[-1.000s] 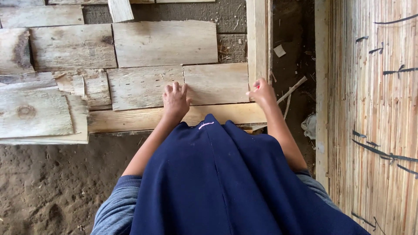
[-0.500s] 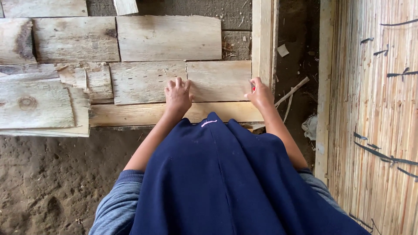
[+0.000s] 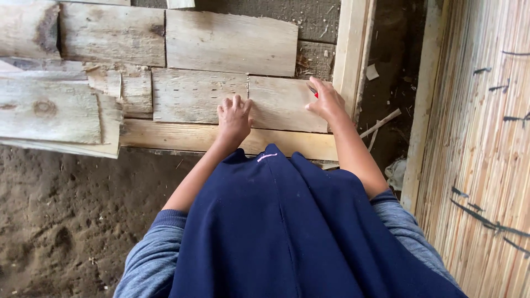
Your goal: The person uses a red utility knife to shave thin strips from the edges of wooden planks. They repeatedly pick up planks, position them on a wooden work surface, and scrape along the edges to remove material. The shaved wood strips fall to the ground.
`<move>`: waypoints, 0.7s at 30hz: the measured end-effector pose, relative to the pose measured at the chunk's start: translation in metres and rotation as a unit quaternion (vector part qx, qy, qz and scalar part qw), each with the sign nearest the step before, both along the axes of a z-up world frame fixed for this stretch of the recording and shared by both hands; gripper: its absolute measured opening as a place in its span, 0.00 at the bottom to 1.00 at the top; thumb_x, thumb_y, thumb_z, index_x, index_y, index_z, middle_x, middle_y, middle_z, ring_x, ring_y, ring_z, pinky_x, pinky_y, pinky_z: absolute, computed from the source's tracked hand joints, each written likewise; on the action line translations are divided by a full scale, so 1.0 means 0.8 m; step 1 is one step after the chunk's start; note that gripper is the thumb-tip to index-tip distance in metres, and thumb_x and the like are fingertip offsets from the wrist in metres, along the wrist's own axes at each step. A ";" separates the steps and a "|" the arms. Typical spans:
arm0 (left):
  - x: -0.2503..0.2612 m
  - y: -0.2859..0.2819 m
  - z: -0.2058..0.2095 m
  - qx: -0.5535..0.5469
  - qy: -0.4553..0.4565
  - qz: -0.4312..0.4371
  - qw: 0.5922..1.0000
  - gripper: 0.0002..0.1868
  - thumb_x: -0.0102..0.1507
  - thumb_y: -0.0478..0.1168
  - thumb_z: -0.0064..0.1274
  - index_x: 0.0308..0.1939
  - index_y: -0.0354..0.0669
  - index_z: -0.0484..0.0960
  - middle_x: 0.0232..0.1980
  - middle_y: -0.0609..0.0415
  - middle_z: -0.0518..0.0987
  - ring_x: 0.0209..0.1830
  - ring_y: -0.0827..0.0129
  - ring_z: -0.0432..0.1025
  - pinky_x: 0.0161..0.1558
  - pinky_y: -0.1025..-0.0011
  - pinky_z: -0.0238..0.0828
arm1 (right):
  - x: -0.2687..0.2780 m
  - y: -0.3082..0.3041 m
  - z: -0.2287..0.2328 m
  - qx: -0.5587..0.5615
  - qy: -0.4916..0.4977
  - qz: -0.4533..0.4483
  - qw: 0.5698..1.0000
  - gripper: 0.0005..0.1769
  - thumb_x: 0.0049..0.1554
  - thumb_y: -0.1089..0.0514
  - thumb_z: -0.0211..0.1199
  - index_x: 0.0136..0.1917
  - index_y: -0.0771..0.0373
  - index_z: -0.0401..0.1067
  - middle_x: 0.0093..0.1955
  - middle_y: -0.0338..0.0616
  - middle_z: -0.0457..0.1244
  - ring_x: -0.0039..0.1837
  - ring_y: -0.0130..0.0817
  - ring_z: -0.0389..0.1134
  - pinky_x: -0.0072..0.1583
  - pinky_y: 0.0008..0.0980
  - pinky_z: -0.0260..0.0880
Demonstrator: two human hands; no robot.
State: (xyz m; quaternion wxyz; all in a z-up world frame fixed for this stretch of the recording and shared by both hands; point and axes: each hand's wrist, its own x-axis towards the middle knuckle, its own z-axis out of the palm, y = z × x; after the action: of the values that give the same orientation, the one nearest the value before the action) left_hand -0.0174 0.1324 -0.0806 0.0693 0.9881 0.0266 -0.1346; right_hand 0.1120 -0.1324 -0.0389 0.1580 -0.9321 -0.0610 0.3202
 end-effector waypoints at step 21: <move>0.031 0.009 -0.047 -0.037 -0.064 0.063 0.995 0.26 0.59 0.53 0.60 0.60 0.57 0.76 0.61 0.51 0.70 0.66 0.46 0.64 0.67 0.37 0.53 | 0.084 -0.003 -0.062 0.063 -0.060 -0.032 0.996 0.33 0.56 0.46 0.64 0.75 0.42 0.64 0.62 0.48 0.62 0.65 0.49 0.68 0.65 0.56 0.68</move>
State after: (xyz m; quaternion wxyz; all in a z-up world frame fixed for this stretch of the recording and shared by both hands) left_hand 0.0075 0.1393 -0.1184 0.1156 0.9878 0.0798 -0.0673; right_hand 0.1793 -0.1350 -0.0882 0.2222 -0.9393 -0.0605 0.2545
